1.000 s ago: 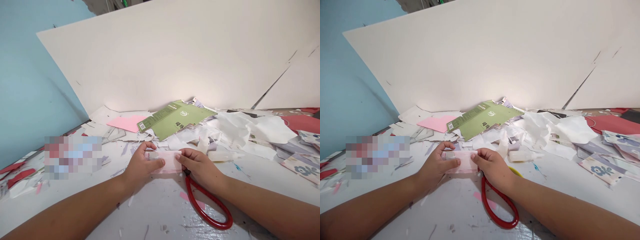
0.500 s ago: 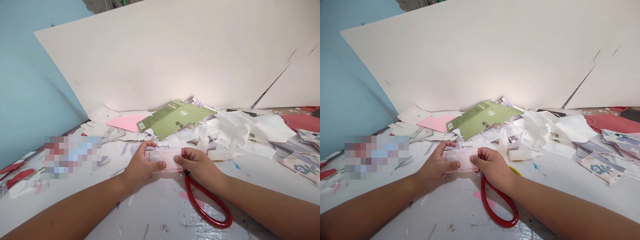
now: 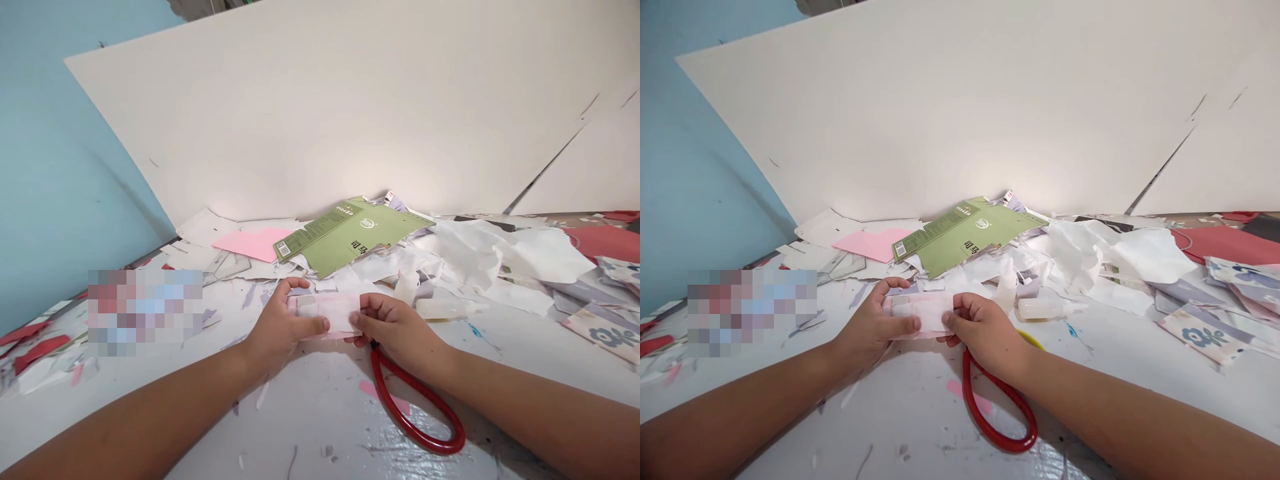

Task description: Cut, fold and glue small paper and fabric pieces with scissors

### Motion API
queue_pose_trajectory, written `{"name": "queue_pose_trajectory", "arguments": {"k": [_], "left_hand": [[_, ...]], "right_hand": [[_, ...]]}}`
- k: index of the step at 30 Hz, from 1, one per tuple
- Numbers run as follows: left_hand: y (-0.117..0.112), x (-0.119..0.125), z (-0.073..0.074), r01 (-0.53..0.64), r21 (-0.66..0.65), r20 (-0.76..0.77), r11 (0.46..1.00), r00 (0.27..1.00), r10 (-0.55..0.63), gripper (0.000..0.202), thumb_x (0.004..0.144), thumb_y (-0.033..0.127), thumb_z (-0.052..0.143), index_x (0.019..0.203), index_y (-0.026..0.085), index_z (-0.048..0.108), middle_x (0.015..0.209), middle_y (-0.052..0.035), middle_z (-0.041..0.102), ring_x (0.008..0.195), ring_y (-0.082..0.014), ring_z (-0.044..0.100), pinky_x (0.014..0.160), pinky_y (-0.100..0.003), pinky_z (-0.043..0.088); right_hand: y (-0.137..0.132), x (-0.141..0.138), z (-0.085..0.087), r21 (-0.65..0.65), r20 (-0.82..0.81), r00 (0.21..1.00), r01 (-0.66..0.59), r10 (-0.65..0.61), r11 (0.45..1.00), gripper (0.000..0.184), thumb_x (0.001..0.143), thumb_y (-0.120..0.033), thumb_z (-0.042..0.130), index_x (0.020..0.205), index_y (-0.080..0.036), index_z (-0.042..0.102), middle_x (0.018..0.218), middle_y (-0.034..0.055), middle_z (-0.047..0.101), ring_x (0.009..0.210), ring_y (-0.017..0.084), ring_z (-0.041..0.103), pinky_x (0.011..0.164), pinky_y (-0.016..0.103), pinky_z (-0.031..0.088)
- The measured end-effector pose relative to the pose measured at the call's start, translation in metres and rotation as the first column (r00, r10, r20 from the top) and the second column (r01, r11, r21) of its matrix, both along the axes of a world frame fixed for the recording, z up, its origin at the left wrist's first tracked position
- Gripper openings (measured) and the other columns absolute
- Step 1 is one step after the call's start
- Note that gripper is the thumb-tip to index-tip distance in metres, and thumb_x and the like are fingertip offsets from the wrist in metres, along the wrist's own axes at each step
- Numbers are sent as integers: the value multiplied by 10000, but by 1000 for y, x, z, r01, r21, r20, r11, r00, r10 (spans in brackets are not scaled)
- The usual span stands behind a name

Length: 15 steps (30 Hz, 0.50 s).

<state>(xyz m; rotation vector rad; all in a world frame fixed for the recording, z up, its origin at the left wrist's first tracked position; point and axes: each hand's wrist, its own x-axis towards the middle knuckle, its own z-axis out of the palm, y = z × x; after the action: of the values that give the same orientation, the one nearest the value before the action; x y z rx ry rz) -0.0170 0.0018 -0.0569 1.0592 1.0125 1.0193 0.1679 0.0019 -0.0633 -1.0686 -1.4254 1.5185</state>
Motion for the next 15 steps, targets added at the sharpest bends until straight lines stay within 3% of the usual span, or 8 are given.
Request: {"name": "queue_pose_trajectory", "arguments": {"k": [6, 15], "left_hand": [[2, -2, -1, 5, -1, -10, 1000, 1000, -5, 653, 563, 170, 715, 1079, 269, 327, 806, -14, 596, 627, -166, 606, 590, -341, 488], [3, -2, 1, -20, 29, -44, 999, 999, 21, 703, 548, 216, 735, 1110, 252, 314, 811, -19, 590, 621, -153, 593, 576, -319, 492]], "right_hand": [[-2, 0, -1, 8, 27, 998, -48, 48, 999, 128, 739, -277, 570, 821, -180, 554, 689, -8, 608, 635, 116, 584, 614, 237, 442], [0, -1, 1, 4, 21, 999, 38, -38, 999, 136, 729, -281, 584, 766, -180, 501, 624, -13, 602, 617, 125, 605, 593, 237, 458]]}}
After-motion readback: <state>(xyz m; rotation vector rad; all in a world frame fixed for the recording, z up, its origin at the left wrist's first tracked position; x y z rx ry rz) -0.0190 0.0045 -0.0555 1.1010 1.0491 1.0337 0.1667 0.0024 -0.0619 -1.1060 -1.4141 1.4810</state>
